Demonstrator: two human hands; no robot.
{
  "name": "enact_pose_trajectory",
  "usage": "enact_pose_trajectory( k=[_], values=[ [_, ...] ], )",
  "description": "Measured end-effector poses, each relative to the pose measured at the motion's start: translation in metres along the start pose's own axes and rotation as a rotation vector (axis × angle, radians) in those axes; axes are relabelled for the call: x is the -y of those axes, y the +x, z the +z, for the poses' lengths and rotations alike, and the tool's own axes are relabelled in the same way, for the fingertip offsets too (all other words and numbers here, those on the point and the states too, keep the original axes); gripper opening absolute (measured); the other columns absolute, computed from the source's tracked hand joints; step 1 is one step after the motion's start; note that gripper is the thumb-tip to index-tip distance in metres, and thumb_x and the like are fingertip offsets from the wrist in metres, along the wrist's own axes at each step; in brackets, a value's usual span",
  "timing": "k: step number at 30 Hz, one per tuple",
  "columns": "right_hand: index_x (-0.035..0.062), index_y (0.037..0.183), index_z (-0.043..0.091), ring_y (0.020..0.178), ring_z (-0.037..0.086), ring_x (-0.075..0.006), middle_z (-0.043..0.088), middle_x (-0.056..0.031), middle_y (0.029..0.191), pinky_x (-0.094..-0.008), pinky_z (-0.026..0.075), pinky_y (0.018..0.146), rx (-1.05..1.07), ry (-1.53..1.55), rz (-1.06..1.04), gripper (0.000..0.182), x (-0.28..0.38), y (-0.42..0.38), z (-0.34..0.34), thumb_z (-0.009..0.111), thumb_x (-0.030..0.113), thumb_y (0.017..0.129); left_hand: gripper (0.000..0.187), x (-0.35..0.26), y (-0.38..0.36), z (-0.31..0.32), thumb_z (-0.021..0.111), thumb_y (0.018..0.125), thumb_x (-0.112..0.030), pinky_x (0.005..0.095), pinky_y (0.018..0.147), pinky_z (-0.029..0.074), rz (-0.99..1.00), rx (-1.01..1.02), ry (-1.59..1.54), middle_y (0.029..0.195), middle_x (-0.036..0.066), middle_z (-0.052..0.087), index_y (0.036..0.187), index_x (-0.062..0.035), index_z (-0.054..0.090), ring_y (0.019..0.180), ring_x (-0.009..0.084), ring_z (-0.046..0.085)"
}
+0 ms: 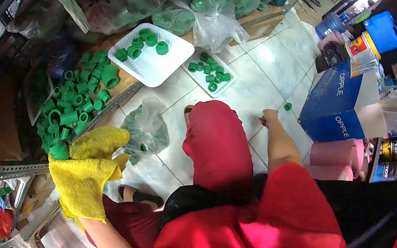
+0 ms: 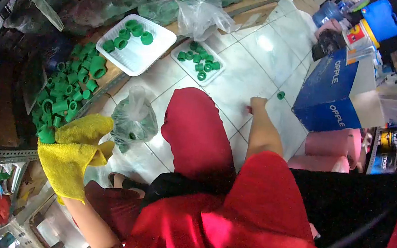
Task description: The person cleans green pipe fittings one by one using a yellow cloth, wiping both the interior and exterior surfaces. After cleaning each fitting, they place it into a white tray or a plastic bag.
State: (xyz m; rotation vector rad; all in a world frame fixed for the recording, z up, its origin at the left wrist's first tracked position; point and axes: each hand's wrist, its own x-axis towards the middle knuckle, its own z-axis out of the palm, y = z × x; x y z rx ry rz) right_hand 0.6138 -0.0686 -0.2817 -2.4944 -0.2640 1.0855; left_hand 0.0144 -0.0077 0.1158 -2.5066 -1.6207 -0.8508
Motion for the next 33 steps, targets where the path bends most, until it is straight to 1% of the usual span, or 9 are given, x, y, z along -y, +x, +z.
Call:
enact_pose_trajectory(
  k=[2,7,9,17,22,23,25,28,33],
  values=[
    [0.0029,0.090,0.048,0.051,0.058,-0.0249,0.055,-0.0135,0.071,-0.0336,0.044,0.037,-0.355,0.693,0.315,0.017,0.025,-0.051,-0.020,0.048,0.017,0.079,0.041,0.003,-0.002,0.006,0.075,0.056,-0.015,0.0277,0.066,0.045,-0.074,-0.044,-0.175,0.077,0.006,0.058,0.087,0.0032,0.055,0.069,0.0215,0.052],
    [0.0042,0.090,0.049,0.050,0.057,-0.0233,0.054,-0.0114,0.073,-0.0335,0.045,0.039,-0.175,0.357,0.155,0.017,0.052,-0.074,-0.026,0.050,0.018,0.080,0.038,0.027,-0.021,0.021,0.074,0.058,-0.012,0.0260,0.063,0.044,-0.363,-0.072,-0.512,0.076,0.004,0.056,0.086,0.0024,0.053,0.067,0.0167,0.051],
    [0.0018,0.093,0.050,0.052,0.055,-0.0223,0.053,-0.0152,0.075,-0.0337,0.043,0.038,0.067,0.270,0.080,0.020,0.080,-0.087,-0.013,0.050,0.017,0.080,0.039,0.017,-0.012,0.001,0.074,0.062,-0.022,0.0281,0.062,0.045,0.001,0.075,-0.087,0.076,0.009,0.059,0.088,-0.0016,0.052,0.065,0.0243,0.053],
    [0.0083,0.104,0.056,0.077,0.053,-0.0074,0.058,0.0006,0.090,-0.0228,0.043,0.068,0.854,-0.219,-0.875,0.025,0.287,-0.300,0.066,0.047,0.025,0.087,0.045,0.016,-0.002,0.006,0.069,0.049,0.000,0.0268,0.051,0.043,-0.672,-0.055,-0.915,0.063,0.001,0.052,0.089,-0.0027,0.051,0.055,0.0135,0.050],
    [0.0065,0.112,0.051,0.089,0.054,-0.0121,0.057,-0.0021,0.098,-0.0266,0.043,0.078,1.091,-0.565,-1.250,0.033,0.326,-0.430,0.136,0.052,0.024,0.085,0.028,0.033,-0.011,0.026,0.066,0.043,-0.013,0.0268,0.064,0.041,-0.278,0.077,-0.672,0.065,0.001,0.060,0.067,-0.0074,0.053,0.064,0.0167,0.054],
    [0.0065,0.112,0.051,0.089,0.054,-0.0121,0.057,-0.0021,0.098,-0.0266,0.043,0.078,1.107,-0.571,-1.268,0.033,0.323,-0.443,0.149,0.052,0.024,0.085,0.050,0.012,-0.001,0.012,0.075,0.042,-0.002,0.0229,0.053,0.042,-0.592,0.110,-1.127,0.068,0.000,0.054,0.082,-0.0031,0.044,0.058,0.0080,0.049],
    [0.0051,0.113,0.050,0.091,0.054,-0.0166,0.056,-0.0083,0.101,-0.0282,0.044,0.079,0.948,-0.605,-1.640,0.039,0.315,-0.468,0.169,0.057,0.027,0.082,0.051,0.030,-0.012,0.017,0.074,0.045,-0.010,0.0265,0.066,0.044,-0.262,0.051,-0.610,0.070,0.000,0.057,0.087,-0.0033,0.046,0.068,0.0121,0.054],
    [0.0043,0.117,0.046,0.101,0.050,-0.0222,0.050,-0.0121,0.111,-0.0315,0.040,0.086,1.153,-0.204,-1.595,0.048,0.296,-0.506,0.184,0.063,0.026,0.077,0.055,0.032,-0.011,0.009,0.073,0.049,-0.024,0.0317,0.082,0.040,-0.109,0.263,0.022,0.083,0.002,0.058,0.095,-0.0061,0.049,0.086,0.0178,0.054],
    [0.0049,0.118,0.043,0.111,0.042,-0.0231,0.043,-0.0120,0.118,-0.0322,0.033,0.093,0.913,-0.077,-1.858,0.052,0.269,-0.518,0.196,0.065,0.021,0.074,0.058,0.050,-0.035,0.057,0.069,0.051,-0.037,0.0354,0.086,0.036,-0.118,-0.006,-0.086,0.100,0.005,0.052,0.099,-0.0118,0.050,0.094,0.0232,0.048]
  ],
)
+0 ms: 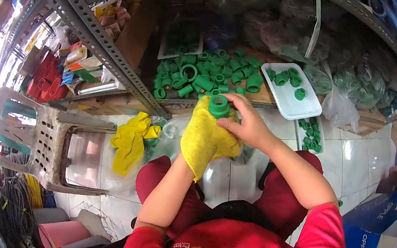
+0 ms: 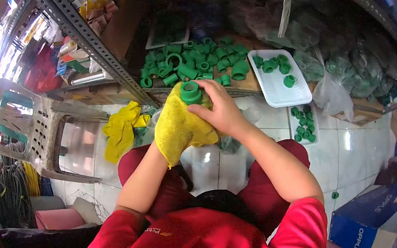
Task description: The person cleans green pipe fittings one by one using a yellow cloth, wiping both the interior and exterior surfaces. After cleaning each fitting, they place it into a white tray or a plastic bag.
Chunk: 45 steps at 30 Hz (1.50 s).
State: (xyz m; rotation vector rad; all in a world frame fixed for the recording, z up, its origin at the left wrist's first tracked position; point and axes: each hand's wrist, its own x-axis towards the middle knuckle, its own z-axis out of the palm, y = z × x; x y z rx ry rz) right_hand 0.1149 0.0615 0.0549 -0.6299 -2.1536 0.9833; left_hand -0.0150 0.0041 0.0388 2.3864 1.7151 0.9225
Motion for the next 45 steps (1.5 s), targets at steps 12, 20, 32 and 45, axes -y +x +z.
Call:
enact_pose_trajectory(
  k=[12,20,32,45],
  values=[
    [0.0103,0.115,0.046,0.115,0.035,-0.0314,0.040,-0.0140,0.121,-0.0387,0.029,0.097,-0.022,-0.192,-0.116,0.049,-0.004,-0.005,-0.016,0.065,0.018,0.071,0.048,-0.020,0.013,-0.012,0.070,0.048,-0.030,0.0370,0.072,0.041,-0.457,0.085,-0.042,0.088,0.004,0.056,0.090,-0.0125,0.056,0.083,0.0264,0.054],
    [0.0044,0.125,0.038,0.112,0.043,-0.0226,0.047,-0.0127,0.118,-0.0334,0.035,0.092,-0.220,0.276,0.517,0.054,-0.069,-0.007,-0.028,0.046,0.042,0.087,0.038,-0.021,0.017,-0.031,0.067,0.047,-0.029,0.0369,0.078,0.040,0.209,-0.161,-0.030,0.079,0.004,0.059,0.082,-0.0136,0.060,0.081,0.0267,0.054],
    [0.0059,0.106,0.051,0.091,0.049,-0.0183,0.054,-0.0072,0.104,-0.0447,0.031,0.086,0.495,0.774,1.214,0.069,-0.113,-0.028,-0.023,0.037,0.067,0.077,0.043,-0.019,0.022,-0.061,0.069,0.053,-0.017,0.0325,0.077,0.044,0.171,-0.095,0.106,0.089,0.007,0.058,0.094,-0.0082,0.057,0.088,0.0249,0.055],
    [0.0010,0.114,0.046,0.098,0.054,-0.0172,0.053,-0.0094,0.111,-0.0309,0.044,0.084,0.114,1.128,0.728,0.037,-0.066,-0.006,-0.050,0.052,0.022,0.085,0.054,-0.006,0.016,-0.074,0.074,0.048,-0.027,0.0349,0.079,0.043,0.068,-0.222,0.224,0.090,0.008,0.056,0.092,-0.0040,0.055,0.087,0.0262,0.054]
  ],
)
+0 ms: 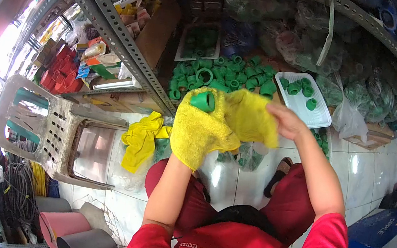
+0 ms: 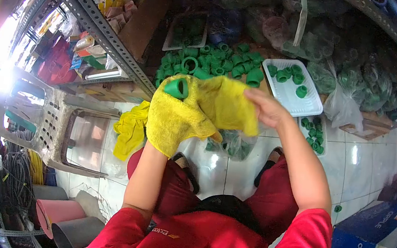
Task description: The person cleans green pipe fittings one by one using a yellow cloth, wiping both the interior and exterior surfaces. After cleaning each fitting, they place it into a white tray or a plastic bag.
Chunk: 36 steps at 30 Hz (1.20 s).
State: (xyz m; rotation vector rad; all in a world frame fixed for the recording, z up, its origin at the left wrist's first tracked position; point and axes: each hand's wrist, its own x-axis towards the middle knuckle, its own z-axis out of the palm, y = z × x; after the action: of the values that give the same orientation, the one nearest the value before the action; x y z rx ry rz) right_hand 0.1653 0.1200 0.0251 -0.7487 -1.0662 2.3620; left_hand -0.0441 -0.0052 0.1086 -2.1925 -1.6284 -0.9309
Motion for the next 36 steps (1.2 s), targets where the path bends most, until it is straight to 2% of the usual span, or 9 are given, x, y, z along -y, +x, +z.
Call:
enact_pose_trajectory(
  k=[4,6,10,12,14,19,26,31,36],
  values=[
    [0.0005,0.118,0.043,0.100,0.053,-0.0197,0.054,-0.0106,0.110,-0.0303,0.043,0.087,0.054,0.151,-0.260,0.040,0.033,-0.023,0.027,0.053,0.019,0.083,0.050,0.000,-0.011,0.022,0.075,0.055,-0.030,0.0336,0.078,0.043,-0.384,0.030,-0.585,0.092,0.007,0.058,0.093,-0.0038,0.055,0.086,0.0215,0.055],
    [-0.0005,0.119,0.042,0.103,0.051,-0.0183,0.053,-0.0109,0.111,-0.0301,0.041,0.089,0.102,0.140,-0.425,0.043,0.030,-0.025,0.037,0.054,0.018,0.083,0.045,-0.011,-0.007,0.028,0.072,0.063,-0.032,0.0325,0.077,0.044,-0.675,-0.226,-1.308,0.092,0.003,0.059,0.093,-0.0032,0.055,0.083,0.0170,0.056],
    [-0.0004,0.107,0.052,0.098,0.048,-0.0130,0.051,-0.0028,0.104,-0.0255,0.038,0.085,-0.071,-0.510,-0.476,0.034,0.005,-0.022,0.044,0.059,0.017,0.079,0.044,-0.011,-0.003,0.031,0.072,0.059,-0.029,0.0334,0.075,0.045,-0.678,-0.005,-1.177,0.088,0.005,0.060,0.092,-0.0045,0.056,0.080,0.0200,0.057],
    [0.0003,0.099,0.056,0.090,0.047,-0.0125,0.051,-0.0009,0.098,-0.0248,0.038,0.080,-0.074,-0.870,-0.706,0.028,-0.005,-0.017,0.055,0.061,0.017,0.078,0.040,-0.006,-0.001,0.038,0.069,0.053,-0.024,0.0344,0.070,0.046,0.127,-0.004,-0.160,0.084,0.008,0.060,0.086,-0.0058,0.057,0.076,0.0252,0.057],
    [0.0005,0.097,0.056,0.087,0.048,-0.0127,0.051,-0.0014,0.096,-0.0246,0.038,0.078,-0.065,-0.917,-0.725,0.026,-0.004,-0.015,0.051,0.061,0.018,0.078,0.038,-0.007,0.002,0.033,0.068,0.050,-0.023,0.0345,0.069,0.046,0.094,0.112,-0.122,0.080,0.009,0.059,0.083,-0.0067,0.057,0.074,0.0274,0.056],
    [0.0048,0.113,0.049,0.102,0.050,-0.0161,0.052,-0.0072,0.109,-0.0291,0.040,0.088,-0.108,0.263,-0.255,0.032,0.018,-0.011,0.026,0.053,0.011,0.082,0.034,0.003,-0.004,0.040,0.064,0.046,-0.025,0.0366,0.066,0.045,-0.017,0.016,-0.069,0.068,0.009,0.058,0.073,-0.0061,0.058,0.067,0.0301,0.056],
    [0.0058,0.117,0.042,0.102,0.052,-0.0201,0.054,-0.0084,0.109,-0.0342,0.043,0.087,-0.210,0.089,-0.375,0.041,0.022,-0.020,0.035,0.053,0.003,0.078,0.030,-0.011,-0.019,0.053,0.064,0.050,-0.020,0.0344,0.066,0.046,-0.483,-0.273,-0.754,0.073,0.008,0.059,0.076,-0.0064,0.058,0.069,0.0303,0.055],
    [0.0036,0.118,0.042,0.102,0.052,-0.0191,0.051,-0.0087,0.114,-0.0329,0.043,0.086,-0.110,0.135,-0.314,0.042,-0.007,-0.008,0.036,0.055,0.003,0.078,0.038,-0.018,-0.009,0.074,0.065,0.051,-0.015,0.0358,0.068,0.045,-0.421,0.046,-0.967,0.080,0.009,0.058,0.087,-0.0077,0.057,0.075,0.0302,0.055],
    [0.0014,0.113,0.049,0.100,0.050,-0.0184,0.052,-0.0113,0.111,-0.0303,0.040,0.083,-0.171,-0.414,-0.240,0.044,-0.047,0.002,0.056,0.063,0.020,0.076,0.037,-0.022,-0.032,0.089,0.052,0.065,-0.022,0.0368,0.077,0.042,-0.505,0.109,-1.501,0.095,0.010,0.053,0.100,-0.0080,0.051,0.088,0.0288,0.051]
  ],
)
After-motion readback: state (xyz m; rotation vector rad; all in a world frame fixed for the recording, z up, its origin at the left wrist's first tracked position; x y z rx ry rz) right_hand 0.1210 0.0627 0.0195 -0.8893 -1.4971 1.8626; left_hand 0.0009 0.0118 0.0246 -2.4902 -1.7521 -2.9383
